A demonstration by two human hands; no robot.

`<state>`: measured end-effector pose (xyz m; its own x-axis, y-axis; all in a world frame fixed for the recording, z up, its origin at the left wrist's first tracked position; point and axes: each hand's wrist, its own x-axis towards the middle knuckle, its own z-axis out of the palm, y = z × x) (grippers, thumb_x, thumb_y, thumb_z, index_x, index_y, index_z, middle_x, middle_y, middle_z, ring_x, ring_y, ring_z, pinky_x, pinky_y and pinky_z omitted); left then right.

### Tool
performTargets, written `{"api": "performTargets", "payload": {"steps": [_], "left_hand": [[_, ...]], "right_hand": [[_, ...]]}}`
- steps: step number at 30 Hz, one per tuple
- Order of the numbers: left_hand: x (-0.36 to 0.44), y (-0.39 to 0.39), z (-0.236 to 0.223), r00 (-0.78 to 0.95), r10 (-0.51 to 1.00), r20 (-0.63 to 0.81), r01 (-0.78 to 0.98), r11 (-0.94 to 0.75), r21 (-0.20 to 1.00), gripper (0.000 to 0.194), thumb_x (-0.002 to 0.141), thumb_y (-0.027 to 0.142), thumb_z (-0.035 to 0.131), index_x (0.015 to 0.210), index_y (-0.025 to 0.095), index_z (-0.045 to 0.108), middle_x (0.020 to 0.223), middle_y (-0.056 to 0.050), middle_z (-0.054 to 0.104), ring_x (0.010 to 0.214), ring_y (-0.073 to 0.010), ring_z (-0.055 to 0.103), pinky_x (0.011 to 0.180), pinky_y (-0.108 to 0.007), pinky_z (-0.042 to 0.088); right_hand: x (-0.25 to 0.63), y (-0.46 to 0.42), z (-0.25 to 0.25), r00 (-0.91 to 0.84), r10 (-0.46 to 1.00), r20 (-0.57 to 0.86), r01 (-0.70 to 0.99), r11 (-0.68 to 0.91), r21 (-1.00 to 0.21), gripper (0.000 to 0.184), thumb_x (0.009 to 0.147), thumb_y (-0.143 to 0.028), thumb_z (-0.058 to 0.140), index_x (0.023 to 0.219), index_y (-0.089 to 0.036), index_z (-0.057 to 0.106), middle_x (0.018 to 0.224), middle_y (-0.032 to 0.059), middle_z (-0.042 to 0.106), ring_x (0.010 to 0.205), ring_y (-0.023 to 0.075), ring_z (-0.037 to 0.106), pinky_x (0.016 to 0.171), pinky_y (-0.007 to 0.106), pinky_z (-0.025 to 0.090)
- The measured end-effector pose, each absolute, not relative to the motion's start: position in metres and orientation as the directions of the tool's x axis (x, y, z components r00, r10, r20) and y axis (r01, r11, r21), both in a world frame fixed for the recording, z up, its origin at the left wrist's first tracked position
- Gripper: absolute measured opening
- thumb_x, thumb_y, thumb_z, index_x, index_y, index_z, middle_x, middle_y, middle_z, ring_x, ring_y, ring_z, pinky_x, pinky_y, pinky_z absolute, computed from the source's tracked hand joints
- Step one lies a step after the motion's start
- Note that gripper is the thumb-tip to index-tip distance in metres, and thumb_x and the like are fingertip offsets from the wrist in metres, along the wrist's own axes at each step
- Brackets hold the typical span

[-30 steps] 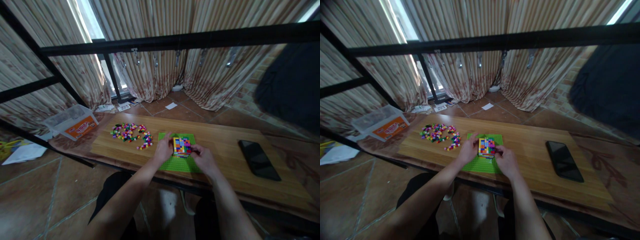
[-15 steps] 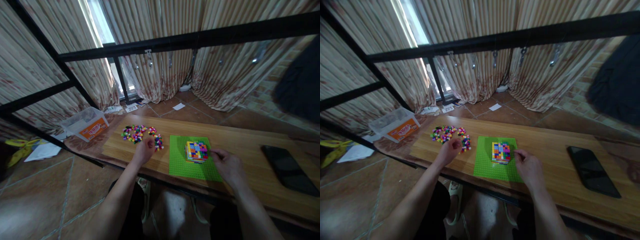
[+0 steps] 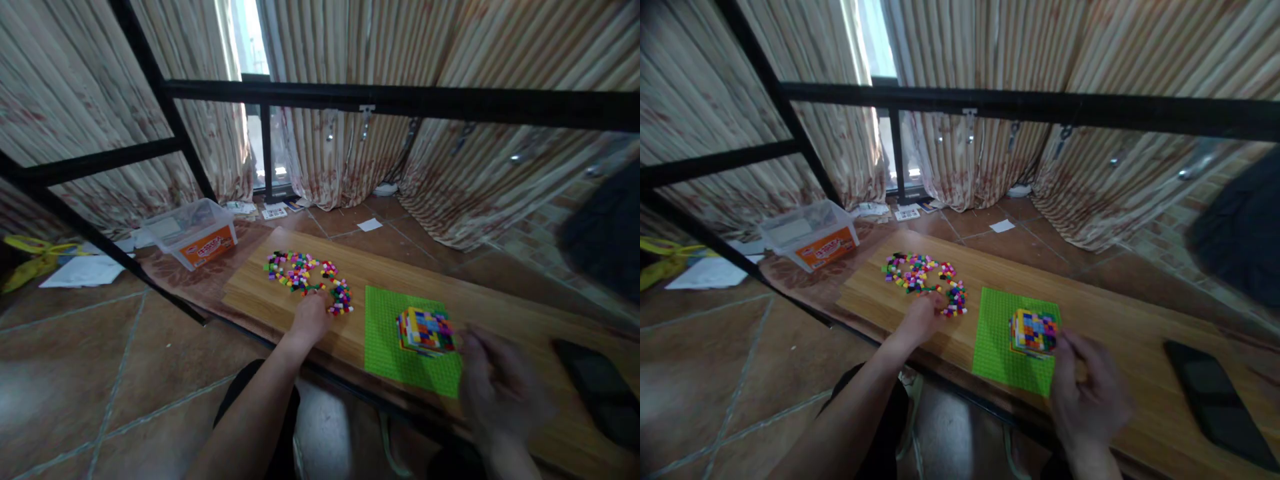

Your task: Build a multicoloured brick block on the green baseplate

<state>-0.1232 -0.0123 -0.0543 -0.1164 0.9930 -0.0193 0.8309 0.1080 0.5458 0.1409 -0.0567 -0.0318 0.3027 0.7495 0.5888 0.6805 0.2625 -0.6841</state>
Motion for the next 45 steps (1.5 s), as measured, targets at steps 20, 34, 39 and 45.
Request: {"api": "performTargets", "payload": {"steps": [20,34,39,45], "left_hand": [[-0.135,-0.012,-0.05,-0.132,0.988,-0.082,0.747,0.154,0.646,0.027,0.079,0.008,0.051,0.103,0.012,0.062,0.105,-0.019,0.066,0.101,-0.0286,0.064,0.088,-0.038,0.047],[-0.13,-0.006,-0.047,-0.18,0.983,-0.045,0.697,0.159,0.699,0.027,0.08,0.013,0.055,0.106,0.012,0.062,0.108,-0.02,0.065,0.109,-0.0297,0.061,0.094,-0.038,0.044],[-0.132,0.008,-0.04,-0.378,0.896,-0.232,-0.035,0.236,0.971,0.015,0.088,0.023,0.051,0.088,0.017,0.065,0.097,-0.014,0.069,0.1,-0.0259,0.064,0.091,-0.038,0.046],[-0.135,0.022,-0.041,-0.201,0.844,-0.497,-0.742,0.2,0.64,0.028,0.091,0.03,0.049,0.075,0.012,0.063,0.07,-0.008,0.066,0.06,-0.0125,0.061,0.06,-0.024,0.05]], "right_hand": [[-0.037,0.091,-0.059,-0.408,0.896,0.175,0.819,0.444,-0.364,0.015,0.08,-0.021,0.062,0.091,-0.024,0.073,0.095,0.0053,0.068,0.091,0.0197,0.061,0.083,0.029,0.044],[-0.008,0.081,-0.047,-0.306,0.94,0.149,0.795,0.338,-0.504,0.017,0.086,-0.027,0.054,0.085,-0.019,0.069,0.084,0.0062,0.073,0.078,0.0188,0.067,0.072,0.029,0.048],[-0.005,0.068,-0.036,-0.346,0.929,0.131,0.693,0.347,-0.632,0.018,0.084,-0.029,0.056,0.084,-0.018,0.071,0.081,0.0042,0.075,0.073,0.0172,0.07,0.068,0.027,0.052],[-0.024,0.07,-0.019,-0.474,0.873,0.112,0.713,0.456,-0.533,0.033,0.095,-0.034,0.042,0.093,-0.022,0.073,0.09,0.001,0.076,0.081,0.015,0.07,0.074,0.025,0.052]]}}
